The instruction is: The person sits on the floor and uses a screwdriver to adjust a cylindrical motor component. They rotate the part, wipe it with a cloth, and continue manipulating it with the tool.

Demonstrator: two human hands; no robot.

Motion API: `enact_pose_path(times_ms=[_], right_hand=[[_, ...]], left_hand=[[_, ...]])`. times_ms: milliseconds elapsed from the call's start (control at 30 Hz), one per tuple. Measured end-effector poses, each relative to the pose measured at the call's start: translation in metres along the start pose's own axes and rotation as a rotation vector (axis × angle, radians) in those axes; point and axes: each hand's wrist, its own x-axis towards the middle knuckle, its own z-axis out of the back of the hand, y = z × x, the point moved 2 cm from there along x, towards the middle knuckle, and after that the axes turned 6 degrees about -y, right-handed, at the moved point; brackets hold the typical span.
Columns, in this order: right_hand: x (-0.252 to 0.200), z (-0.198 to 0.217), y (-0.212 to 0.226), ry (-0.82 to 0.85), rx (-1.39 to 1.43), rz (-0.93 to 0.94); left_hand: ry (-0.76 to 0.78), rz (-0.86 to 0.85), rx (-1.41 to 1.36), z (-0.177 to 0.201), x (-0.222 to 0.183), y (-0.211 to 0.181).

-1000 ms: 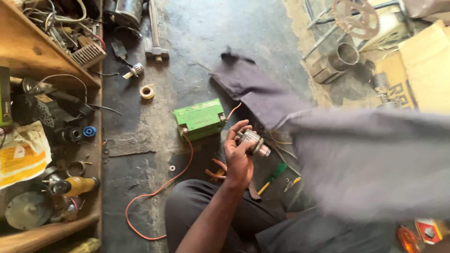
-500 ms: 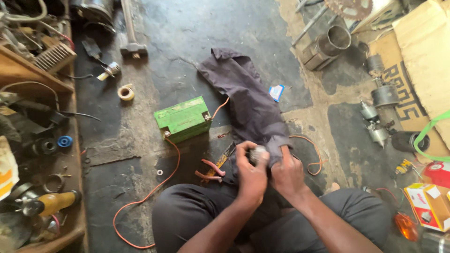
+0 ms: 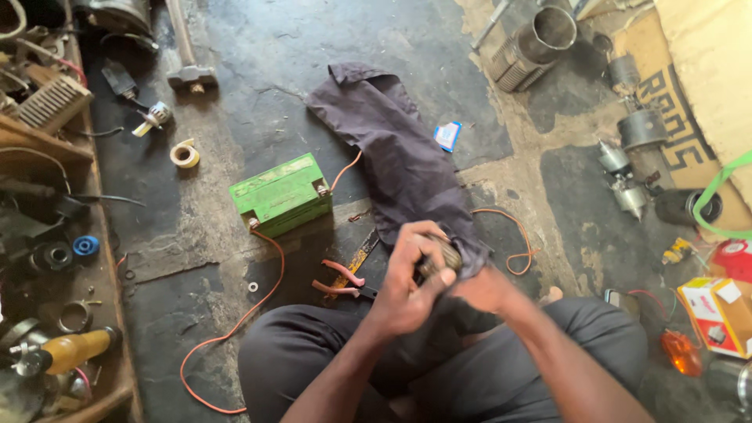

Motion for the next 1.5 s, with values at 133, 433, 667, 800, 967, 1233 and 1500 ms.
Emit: enact_pose_path(times_ms=[133,433,667,800,967,1233,1500], right_hand=[[-0.035,-0.014,-0.022,0.171,1.320,-0.720],[0.029,0.043,0.070,-0.272,-0.022,-0.105],[0.037,0.069,0.077,-0.360,0.037,-0.155],[0.031,0.060,0.067,-0.286,0.231,-0.203],[0.028,0.042,0.058,-0.205,0.781,-0.373],[0.027,0.016,0.043,-0.318,1.320,-0.657],[0.035,0.014,0.051,-0.334,1.058,-0.374]], left_hand=[[0.122,-0.025,-0.187,-0.003,-0.002,-0.012],[-0.402,0.270,-0.751,0.002,0.008,0.024],[-0.481,0.247,-0.743,0.026,0.012,0.022],[-0.482,0.228,-0.724,0.027,0.012,0.023],[-0.473,0.204,-0.672,0.022,0.011,0.023],[-0.402,0.144,-0.413,0.012,0.007,0.015],[-0.349,-0.016,-0.004,-0.004,0.004,0.011]])
